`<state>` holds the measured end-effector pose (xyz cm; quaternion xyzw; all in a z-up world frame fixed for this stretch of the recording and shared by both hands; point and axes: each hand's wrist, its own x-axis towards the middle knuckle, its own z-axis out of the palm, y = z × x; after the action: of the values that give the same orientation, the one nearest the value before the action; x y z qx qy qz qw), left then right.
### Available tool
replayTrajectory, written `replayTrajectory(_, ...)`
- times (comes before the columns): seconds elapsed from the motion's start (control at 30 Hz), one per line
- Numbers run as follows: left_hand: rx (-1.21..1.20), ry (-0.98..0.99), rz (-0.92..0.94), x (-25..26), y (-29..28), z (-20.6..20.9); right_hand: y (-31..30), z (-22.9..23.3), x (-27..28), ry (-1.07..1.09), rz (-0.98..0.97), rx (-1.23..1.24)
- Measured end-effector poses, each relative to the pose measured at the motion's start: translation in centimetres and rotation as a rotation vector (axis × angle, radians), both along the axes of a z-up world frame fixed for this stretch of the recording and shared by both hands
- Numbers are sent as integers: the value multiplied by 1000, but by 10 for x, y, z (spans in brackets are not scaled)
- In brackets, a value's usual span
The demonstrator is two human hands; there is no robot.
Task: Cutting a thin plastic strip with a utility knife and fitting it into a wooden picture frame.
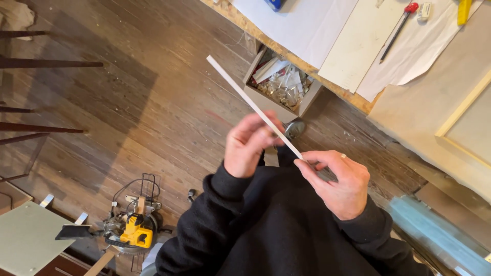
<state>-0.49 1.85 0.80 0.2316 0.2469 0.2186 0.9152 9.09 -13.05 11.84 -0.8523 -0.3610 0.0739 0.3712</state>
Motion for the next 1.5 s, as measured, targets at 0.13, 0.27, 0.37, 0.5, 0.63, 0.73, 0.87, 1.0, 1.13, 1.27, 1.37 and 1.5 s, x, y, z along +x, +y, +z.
replayTrajectory(0.13, 37, -36, -123, -10, -19, 7, 8, 14, 1, 6, -1, 35)
replayTrajectory(0.27, 79, -66, -129, -7, -21, 14, 9, 22, 5, 26, 75, 149)
replayTrajectory(0.37, 89, -75, -124, -5, -18, 20, 10, 22, 8, 28, 113, 178)
replayTrajectory(0.5, 78, -84, -136, -4, -17, 27, 9, 22, 8, 55, 127, 194)
replayTrajectory(0.63, 101, -89, -155, -4, -17, 28, 6, 20, 8, 81, 143, 216)
replayTrajectory(0.73, 98, -92, -161, -3, -17, 31, 6, 21, 10, 74, 149, 216)
replayTrajectory(0.87, 109, -86, -168, -2, -18, 35, 4, 23, 10, 83, 146, 224)
replayTrajectory(1.0, 116, -79, -173, 1, -17, 36, 3, 21, 12, 65, 160, 240)
replayTrajectory(1.13, 110, -81, -169, 2, -17, 37, 2, 23, 14, 60, 158, 237)
replayTrajectory(1.27, 129, -78, -171, 3, -19, 34, 1, 22, 15, 67, 160, 230)
replayTrajectory(1.37, 120, -74, -171, 3, -21, 34, 0, 23, 16, 67, 162, 231)
replayTrajectory(1.5, 106, -60, -158, 5, -24, 36, 1, 23, 18, 63, 165, 244)
